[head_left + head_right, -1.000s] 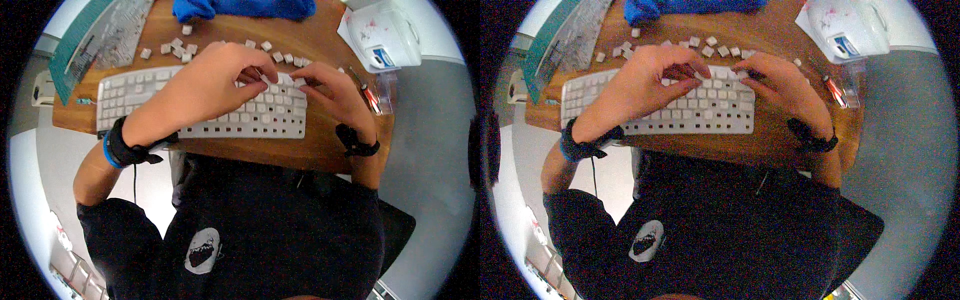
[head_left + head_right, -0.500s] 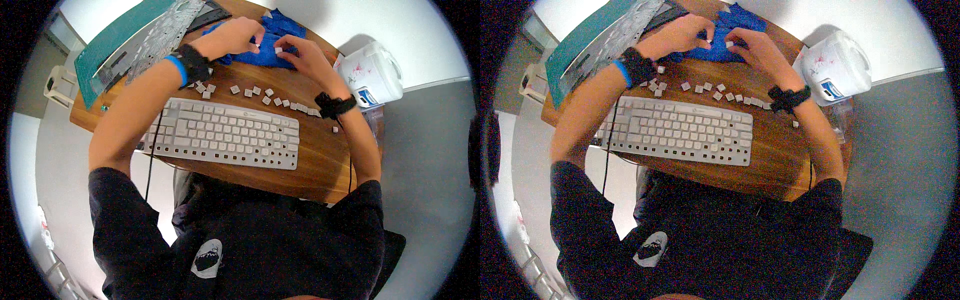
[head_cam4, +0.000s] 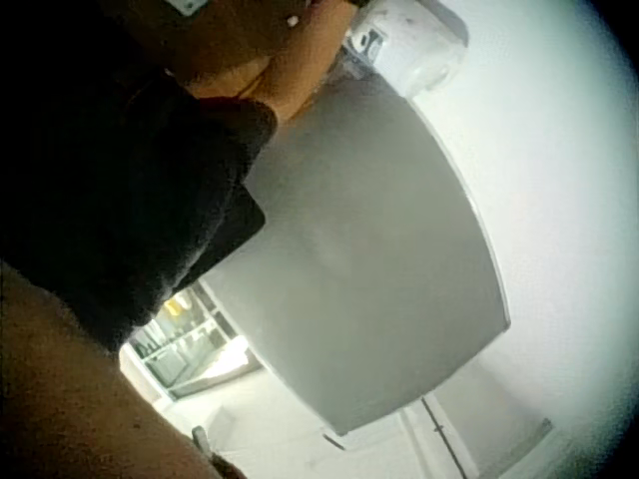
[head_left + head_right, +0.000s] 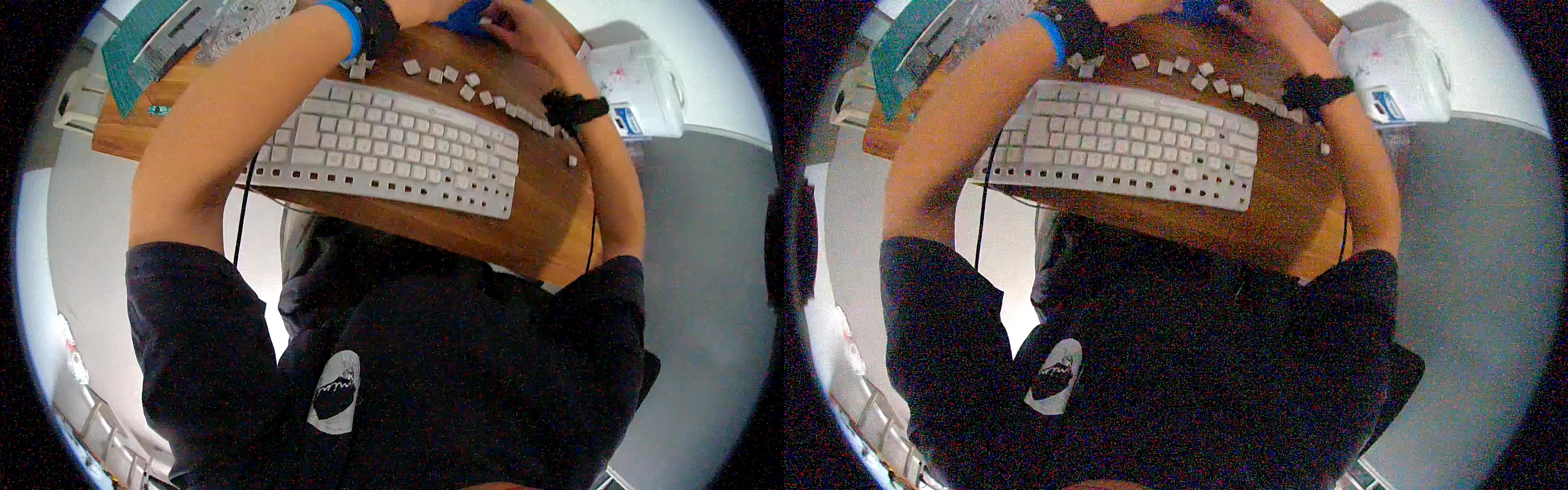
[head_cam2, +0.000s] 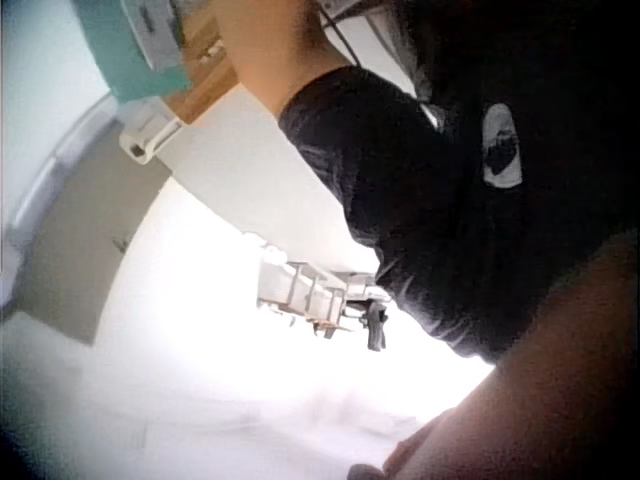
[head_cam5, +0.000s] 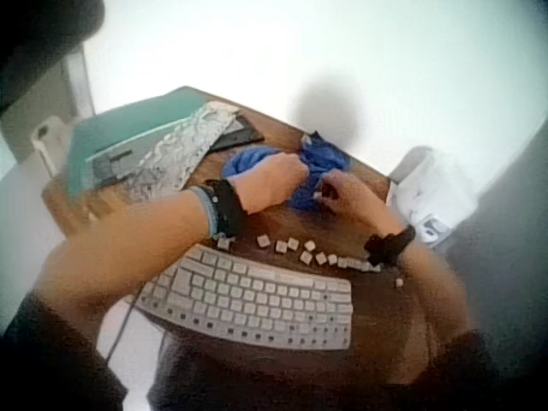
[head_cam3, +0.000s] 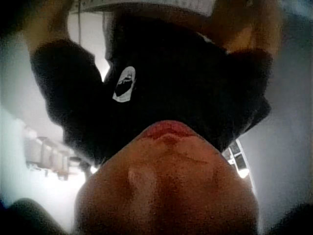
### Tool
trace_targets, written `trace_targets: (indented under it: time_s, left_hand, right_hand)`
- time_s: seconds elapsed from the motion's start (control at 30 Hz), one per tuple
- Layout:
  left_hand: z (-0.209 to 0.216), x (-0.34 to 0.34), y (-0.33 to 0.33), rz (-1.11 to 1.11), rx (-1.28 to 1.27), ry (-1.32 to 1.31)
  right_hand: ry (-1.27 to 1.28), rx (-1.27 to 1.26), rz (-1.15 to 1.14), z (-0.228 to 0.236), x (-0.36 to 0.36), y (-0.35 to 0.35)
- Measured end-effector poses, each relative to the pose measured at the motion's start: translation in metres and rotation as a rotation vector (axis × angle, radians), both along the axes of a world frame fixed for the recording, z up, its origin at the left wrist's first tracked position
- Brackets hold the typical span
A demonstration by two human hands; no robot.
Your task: The person places white keycaps onto a white keyboard base one by one. They occasionally wipe the keycaps with a blue cloth before installation. The task continues until the keyboard is fully assembled.
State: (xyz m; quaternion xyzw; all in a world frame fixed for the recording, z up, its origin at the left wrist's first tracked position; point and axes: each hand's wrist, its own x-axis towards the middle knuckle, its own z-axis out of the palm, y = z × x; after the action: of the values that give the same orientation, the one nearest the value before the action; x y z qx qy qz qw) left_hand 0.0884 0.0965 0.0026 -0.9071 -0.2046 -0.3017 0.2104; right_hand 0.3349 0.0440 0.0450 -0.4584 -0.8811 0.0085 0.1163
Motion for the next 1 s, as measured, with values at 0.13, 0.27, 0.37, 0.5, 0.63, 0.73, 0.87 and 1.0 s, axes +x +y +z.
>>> trace_targets:
  time_s: [0.13,0.27,0.37,0.5,0.63,0.73,0.87,1.0]
  left_hand:
    - [0.025,0.037,-0.017,0.19,-0.209,0.185]
    - [0.041,0.019,-0.005,0.034,-0.494,0.202]
    - [0.044,0.005,-0.007,0.067,-0.516,0.252]
    - [0.04,-0.008,-0.021,0.066,-0.5,0.306]
    - [0.043,-0.02,-0.035,-0.091,-0.674,0.159]
    - [0.067,-0.037,-0.067,-0.122,-0.577,0.09]
    - [0.086,-0.053,-0.113,-0.332,-0.705,-0.082]
    - [0.092,-0.06,-0.154,-0.336,-0.952,-0.057]
  right_hand:
    - [-0.127,0.11,0.053,-0.014,0.05,-0.007]
    - [-0.054,-0.005,0.053,-0.019,0.053,0.005]
    - [0.029,0.053,0.118,-0.018,0.042,0.005]
    - [-0.096,-0.011,0.029,-0.019,0.04,0.006]
    - [-0.169,-0.007,-0.077,-0.015,0.037,-0.01]
    - [-0.098,0.068,-0.036,-0.008,0.029,-0.03]
    - [0.134,-0.037,-0.076,0.028,-0.003,-0.1]
    - [0.305,-0.251,-0.13,0.011,0.001,-0.168]
